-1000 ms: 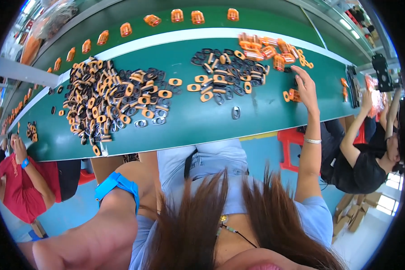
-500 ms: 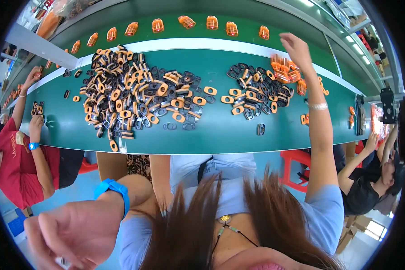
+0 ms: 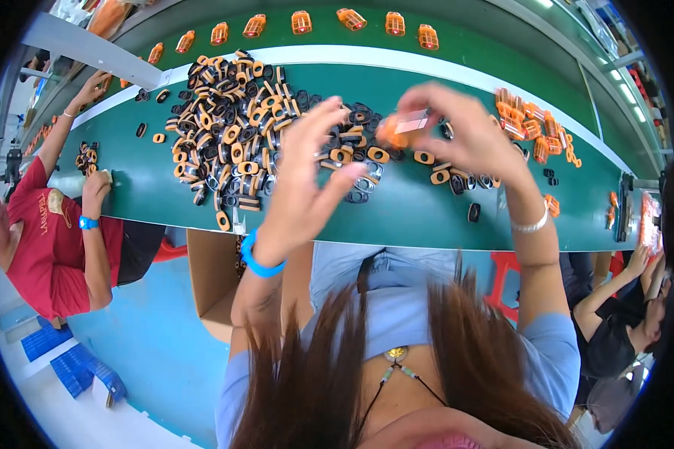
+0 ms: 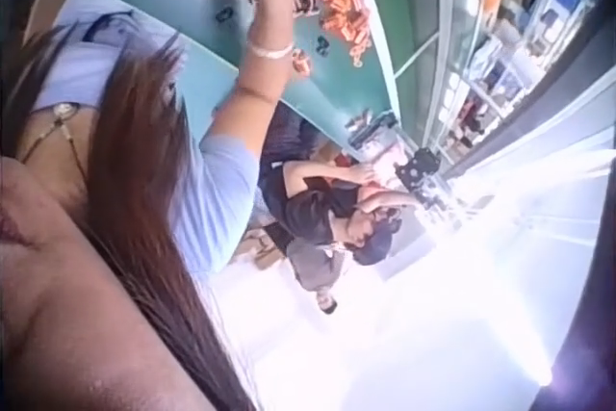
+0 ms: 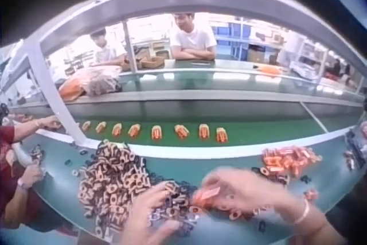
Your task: The person assembles small electronic components by fitting a black piece into an orange casing by hand.
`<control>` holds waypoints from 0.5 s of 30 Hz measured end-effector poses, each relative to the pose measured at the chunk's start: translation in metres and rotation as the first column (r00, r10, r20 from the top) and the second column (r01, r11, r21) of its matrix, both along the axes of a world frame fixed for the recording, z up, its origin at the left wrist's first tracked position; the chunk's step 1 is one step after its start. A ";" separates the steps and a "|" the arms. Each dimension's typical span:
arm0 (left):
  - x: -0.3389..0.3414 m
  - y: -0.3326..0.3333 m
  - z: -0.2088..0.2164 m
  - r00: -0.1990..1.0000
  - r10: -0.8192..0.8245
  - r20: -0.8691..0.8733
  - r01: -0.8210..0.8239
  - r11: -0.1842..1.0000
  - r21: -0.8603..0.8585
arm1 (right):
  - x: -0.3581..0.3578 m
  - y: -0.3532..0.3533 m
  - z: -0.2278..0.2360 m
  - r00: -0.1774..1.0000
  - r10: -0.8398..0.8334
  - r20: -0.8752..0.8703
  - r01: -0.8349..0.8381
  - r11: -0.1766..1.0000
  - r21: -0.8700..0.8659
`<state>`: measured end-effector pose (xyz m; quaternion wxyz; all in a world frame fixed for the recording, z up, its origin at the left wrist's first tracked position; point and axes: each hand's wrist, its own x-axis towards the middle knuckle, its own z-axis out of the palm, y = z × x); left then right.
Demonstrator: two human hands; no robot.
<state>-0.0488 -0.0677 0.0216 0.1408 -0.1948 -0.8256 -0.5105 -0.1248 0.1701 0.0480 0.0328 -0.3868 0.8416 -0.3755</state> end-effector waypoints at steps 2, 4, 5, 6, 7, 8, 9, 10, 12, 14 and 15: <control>0.004 0.014 -0.023 0.977 -0.156 0.146 0.139 0.983 0.117 | 0.033 -0.015 0.006 0.991 0.130 0.013 -0.129 0.988 -0.079; 0.015 0.018 -0.035 0.845 -0.393 0.364 0.224 0.877 0.426 | 0.050 -0.020 0.007 0.991 0.127 0.047 -0.122 0.989 -0.087; 0.022 0.017 -0.035 0.846 -0.385 0.370 0.217 0.881 0.420 | 0.051 -0.020 0.005 0.989 0.141 0.047 -0.135 0.984 -0.121; 0.029 0.015 -0.032 0.842 -0.373 0.390 0.131 0.842 0.523 | 0.049 -0.019 -0.002 0.983 0.127 0.134 -0.094 0.969 -0.229; 0.034 0.013 -0.028 0.837 -0.369 0.404 0.048 0.785 0.618 | 0.044 -0.017 -0.009 0.968 0.116 0.221 -0.039 0.945 -0.326; 0.038 0.012 -0.029 0.885 -0.305 0.352 0.044 0.807 0.590 | 0.036 -0.011 -0.022 0.971 0.010 0.239 0.054 0.965 -0.258; 0.042 0.012 -0.029 0.888 -0.292 0.356 0.034 0.811 0.583 | 0.030 -0.009 -0.029 0.960 -0.153 0.235 0.183 0.977 -0.111; 0.044 0.014 -0.029 0.905 -0.323 0.277 0.074 0.760 0.645 | 0.024 -0.004 -0.046 0.968 -0.227 0.110 0.224 0.974 0.036; 0.047 0.014 -0.034 0.924 -0.340 0.178 0.121 0.698 0.706 | 0.021 -0.003 -0.074 0.965 -0.260 -0.021 0.260 0.951 0.166; 0.050 0.015 -0.033 0.941 -0.300 0.159 0.113 0.720 0.684 | 0.021 -0.008 -0.087 0.938 -0.242 -0.249 0.278 0.953 0.119; 0.052 0.016 -0.032 0.950 -0.282 0.134 0.123 0.732 0.670 | 0.021 -0.009 -0.089 0.941 -0.233 -0.246 0.267 0.957 0.112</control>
